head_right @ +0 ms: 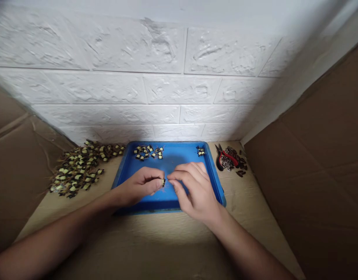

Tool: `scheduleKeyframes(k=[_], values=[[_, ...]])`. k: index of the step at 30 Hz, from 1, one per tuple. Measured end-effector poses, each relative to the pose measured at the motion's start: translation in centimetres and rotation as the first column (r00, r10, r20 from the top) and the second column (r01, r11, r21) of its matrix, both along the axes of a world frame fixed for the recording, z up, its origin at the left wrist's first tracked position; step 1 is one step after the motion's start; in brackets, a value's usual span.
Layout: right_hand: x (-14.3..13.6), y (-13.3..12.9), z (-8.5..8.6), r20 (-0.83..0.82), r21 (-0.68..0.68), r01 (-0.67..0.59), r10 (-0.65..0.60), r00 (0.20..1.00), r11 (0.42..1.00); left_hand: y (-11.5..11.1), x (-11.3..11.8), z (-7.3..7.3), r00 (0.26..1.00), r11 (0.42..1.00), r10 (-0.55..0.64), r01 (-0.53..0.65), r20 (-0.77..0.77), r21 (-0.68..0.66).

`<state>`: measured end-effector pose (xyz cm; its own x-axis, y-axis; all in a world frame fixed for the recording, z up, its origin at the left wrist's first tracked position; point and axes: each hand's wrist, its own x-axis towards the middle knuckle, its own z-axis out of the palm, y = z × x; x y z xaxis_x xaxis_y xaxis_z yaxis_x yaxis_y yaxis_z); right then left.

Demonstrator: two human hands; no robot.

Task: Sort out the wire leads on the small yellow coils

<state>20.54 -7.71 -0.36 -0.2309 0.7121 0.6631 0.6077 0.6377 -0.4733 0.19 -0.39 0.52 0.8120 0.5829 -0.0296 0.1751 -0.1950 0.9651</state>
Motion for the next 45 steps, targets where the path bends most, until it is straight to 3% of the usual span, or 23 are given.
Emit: scheduleKeyframes(k=[13, 18, 22, 25, 28, 30, 32, 45], values=[[0.2, 0.1, 0.6, 0.204, 0.112, -0.032, 0.008, 0.979, 0.993, 0.0, 0.1, -0.4, 1.000, 1.000, -0.023, 0.023, -0.020, 0.010], [0.3, 0.0, 0.7, 0.161, -0.005, -0.060, 0.060, 0.985, 0.998, -0.1, 0.1, -0.7, 0.998, 0.999, -0.023, 0.025, -0.060, 0.032], [-0.3, 0.1, 0.4, -0.055, -0.187, -0.029, 0.019, 0.998, 0.982, -0.1, 0.1, -0.8, 0.998, 0.998, 0.002, 0.002, -0.063, 0.058], [-0.7, 0.4, 0.2, -0.334, -0.399, -0.022, -0.123, 0.934, 0.917, -0.1, 0.2, -0.6, 0.999, 0.999, 0.013, -0.011, -0.042, 0.034], [-0.8, 0.7, 0.1, -0.561, -0.598, -0.246, -0.179, 0.808, 0.763, -0.1, 0.3, -0.2, 0.999, 1.000, 0.029, -0.029, -0.033, -0.001], [-0.6, 1.0, 0.2, -0.649, -0.651, -0.414, -0.185, 0.738, 0.636, -0.1, 0.3, -0.1, 0.999, 0.999, 0.037, -0.037, -0.037, -0.010], [-0.5, 1.1, 0.2, -0.697, -0.658, -0.498, -0.207, 0.687, 0.565, -0.1, 0.2, -0.1, 0.998, 0.999, 0.040, -0.040, -0.038, -0.013], [-0.6, 1.2, -0.2, -0.742, -0.657, -0.566, -0.293, 0.603, 0.499, -0.1, 0.1, -0.2, 1.000, 1.000, 0.011, -0.012, -0.017, -0.023]])
